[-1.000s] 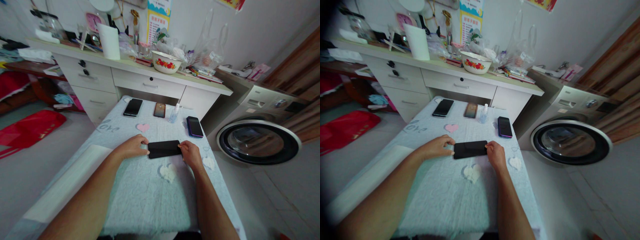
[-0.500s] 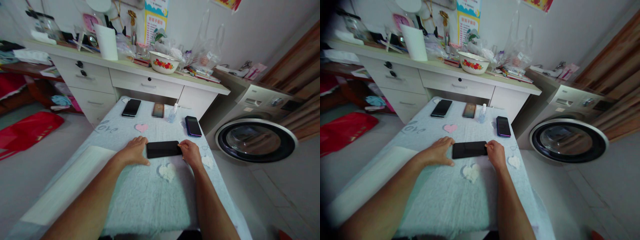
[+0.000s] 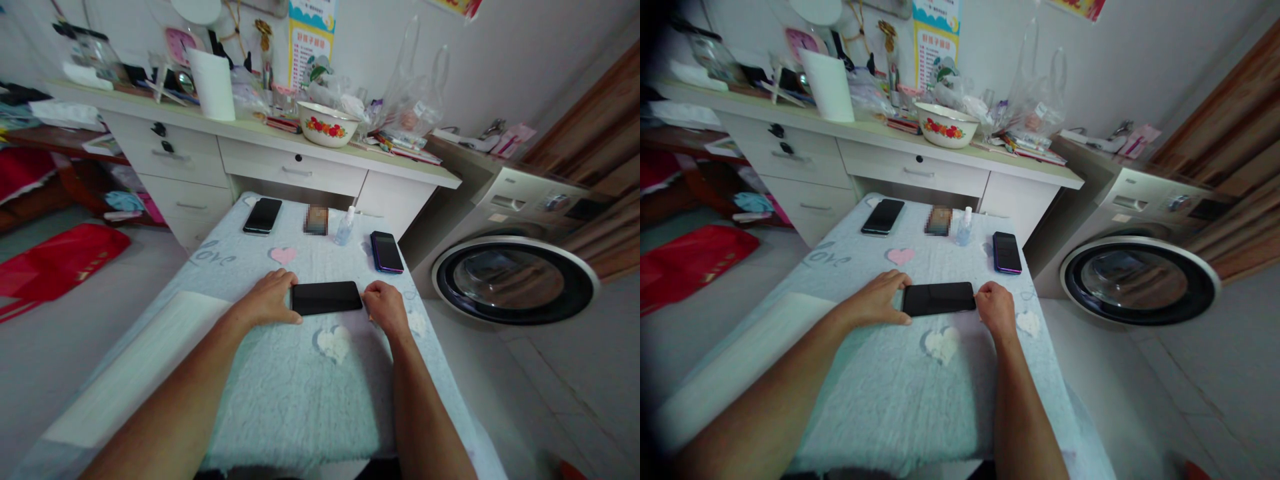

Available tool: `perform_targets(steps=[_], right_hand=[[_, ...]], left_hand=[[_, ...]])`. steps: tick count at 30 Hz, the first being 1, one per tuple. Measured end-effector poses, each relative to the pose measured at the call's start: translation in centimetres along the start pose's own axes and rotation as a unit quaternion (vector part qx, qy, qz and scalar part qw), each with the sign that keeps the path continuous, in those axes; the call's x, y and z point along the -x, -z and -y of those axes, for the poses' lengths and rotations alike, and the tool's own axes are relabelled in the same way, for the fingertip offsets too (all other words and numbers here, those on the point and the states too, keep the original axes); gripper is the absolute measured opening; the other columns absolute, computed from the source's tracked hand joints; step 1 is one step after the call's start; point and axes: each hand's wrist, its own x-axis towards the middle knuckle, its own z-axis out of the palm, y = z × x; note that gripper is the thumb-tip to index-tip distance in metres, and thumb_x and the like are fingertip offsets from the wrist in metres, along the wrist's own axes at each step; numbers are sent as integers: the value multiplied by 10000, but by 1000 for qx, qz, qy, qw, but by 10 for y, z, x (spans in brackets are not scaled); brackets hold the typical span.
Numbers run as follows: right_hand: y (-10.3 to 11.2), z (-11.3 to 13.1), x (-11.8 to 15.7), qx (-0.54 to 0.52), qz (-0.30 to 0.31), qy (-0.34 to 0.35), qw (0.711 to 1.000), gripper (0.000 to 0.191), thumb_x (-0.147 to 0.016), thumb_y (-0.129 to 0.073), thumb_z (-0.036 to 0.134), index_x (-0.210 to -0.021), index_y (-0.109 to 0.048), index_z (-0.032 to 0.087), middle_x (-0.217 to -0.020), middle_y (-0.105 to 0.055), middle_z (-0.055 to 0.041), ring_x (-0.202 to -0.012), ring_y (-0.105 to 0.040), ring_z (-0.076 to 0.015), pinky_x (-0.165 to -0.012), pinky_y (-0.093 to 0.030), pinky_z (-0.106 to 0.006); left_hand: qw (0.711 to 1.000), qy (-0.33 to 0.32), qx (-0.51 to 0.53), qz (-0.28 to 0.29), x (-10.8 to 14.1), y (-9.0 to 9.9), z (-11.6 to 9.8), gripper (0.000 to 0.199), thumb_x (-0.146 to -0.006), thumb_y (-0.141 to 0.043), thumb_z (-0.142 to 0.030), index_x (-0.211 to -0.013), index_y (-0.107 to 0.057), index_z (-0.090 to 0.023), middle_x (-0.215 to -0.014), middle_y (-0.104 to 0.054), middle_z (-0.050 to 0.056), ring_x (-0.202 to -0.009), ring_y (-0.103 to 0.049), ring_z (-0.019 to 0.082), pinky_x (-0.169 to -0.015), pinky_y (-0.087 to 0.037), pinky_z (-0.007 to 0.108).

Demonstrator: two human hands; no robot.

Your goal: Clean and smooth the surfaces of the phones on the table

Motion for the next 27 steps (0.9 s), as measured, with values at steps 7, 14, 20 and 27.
perform_targets(steps=[7,14,20,27], right_hand=[[6,1,-1,55,28,-17,998,125,-723,-547,191,-662,-656,190,-541,-625,-11,-595,-578,-142,-578,-340,-225],[2,0,0,27,35,1,999,120,-721,-565,220,-638,-647,195,-590,-642,-15,-631,-585,-153,-579,-335,-233],[-5,4,5,-2,31,24,999,108,-745,-577,257,-668,-635,209,-492,-589,14,-576,-573,-149,-583,-344,-238],[-13,2,6,-56,22,48,997,149,-752,-580,340,-705,-644,214,-512,-591,23,-565,-572,-150,-564,-355,-236]], left_hand=[[999,14,-30,-11,-2,0,-4,602,-498,-773,-499,-965,-539,-199,-998,-567,62,-983,-519,272,-789,-397,321],[998,17,-50,-35,-5,-10,-3,644,-486,-766,-574,-956,-543,-195,-997,-572,68,-958,-511,273,-788,-373,330],[999,25,-43,-11,-6,-6,-9,625,-477,-786,-552,-926,-541,-193,-971,-574,60,-950,-507,263,-780,-360,314],[998,3,32,52,-2,5,-16,379,-603,-721,-345,-916,-573,-192,-915,-586,27,-923,-520,220,-770,-366,290]])
